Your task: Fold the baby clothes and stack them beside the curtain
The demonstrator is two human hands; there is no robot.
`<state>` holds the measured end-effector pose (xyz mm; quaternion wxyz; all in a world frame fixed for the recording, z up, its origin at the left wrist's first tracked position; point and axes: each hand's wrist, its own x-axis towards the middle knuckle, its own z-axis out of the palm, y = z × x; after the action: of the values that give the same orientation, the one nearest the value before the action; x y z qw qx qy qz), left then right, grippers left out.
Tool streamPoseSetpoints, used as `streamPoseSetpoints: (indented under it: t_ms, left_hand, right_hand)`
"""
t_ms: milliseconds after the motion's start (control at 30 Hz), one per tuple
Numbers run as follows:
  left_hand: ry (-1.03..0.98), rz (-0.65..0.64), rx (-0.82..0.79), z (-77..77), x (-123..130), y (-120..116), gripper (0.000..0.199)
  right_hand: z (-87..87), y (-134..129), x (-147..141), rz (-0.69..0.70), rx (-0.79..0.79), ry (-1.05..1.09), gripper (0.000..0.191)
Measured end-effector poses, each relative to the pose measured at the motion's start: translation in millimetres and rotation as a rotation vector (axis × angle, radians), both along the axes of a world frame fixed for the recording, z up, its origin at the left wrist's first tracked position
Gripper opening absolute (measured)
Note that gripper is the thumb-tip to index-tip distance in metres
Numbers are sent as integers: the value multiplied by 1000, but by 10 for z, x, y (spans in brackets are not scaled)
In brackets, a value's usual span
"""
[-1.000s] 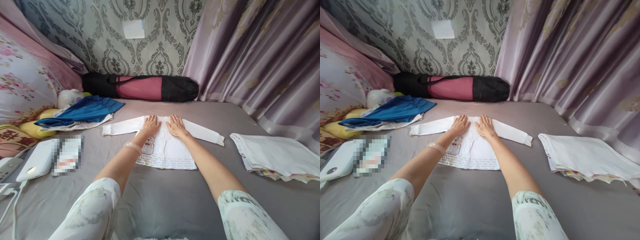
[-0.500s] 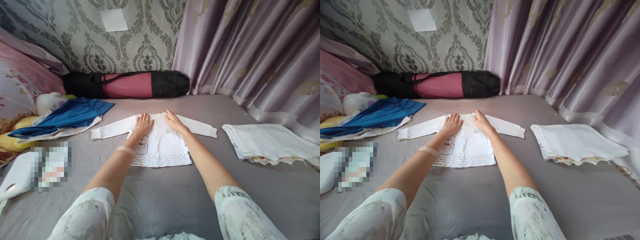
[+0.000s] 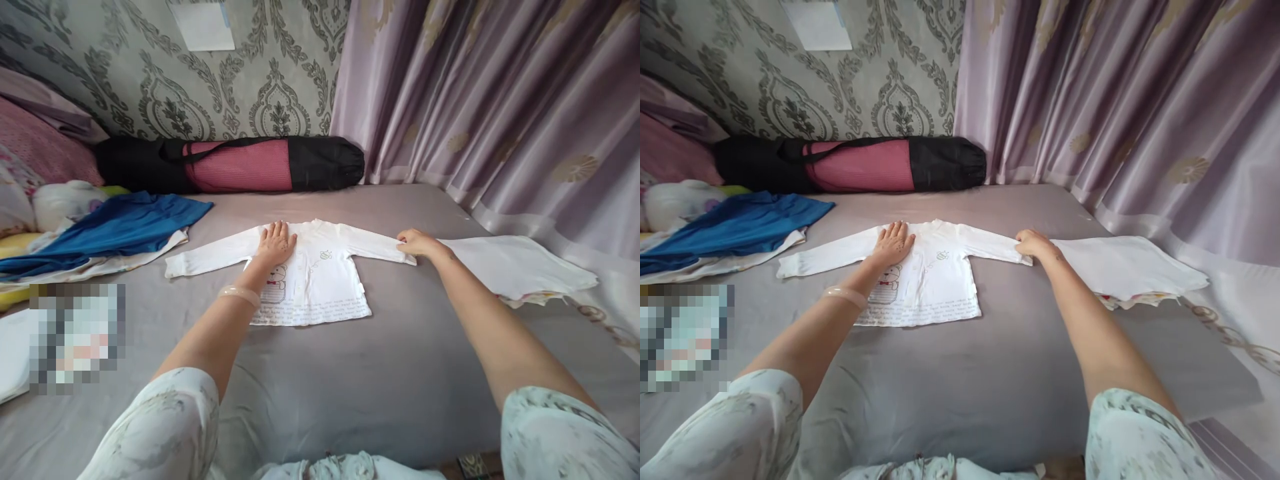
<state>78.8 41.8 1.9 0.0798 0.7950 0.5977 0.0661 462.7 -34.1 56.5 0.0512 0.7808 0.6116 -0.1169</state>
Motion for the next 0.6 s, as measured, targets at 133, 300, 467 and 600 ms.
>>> streamPoseSetpoints:
  t_ms: [133, 300, 467, 600]
  left_hand:
    - [-87, 52, -47, 71, 39, 20, 64]
    - [-189, -156, 135, 158, 317, -66, 57]
    - [-250, -435, 57, 113, 709, -99, 49]
    - [-258, -520, -20, 54, 880, -77, 54]
  right_hand:
    - [-37, -3, 101, -32, -18, -13, 33]
    - [18, 37, 90, -114, -36, 83, 20]
    - [205, -47, 7, -222, 135, 419, 10]
    - [354, -113, -122, -253, 273, 784, 20]
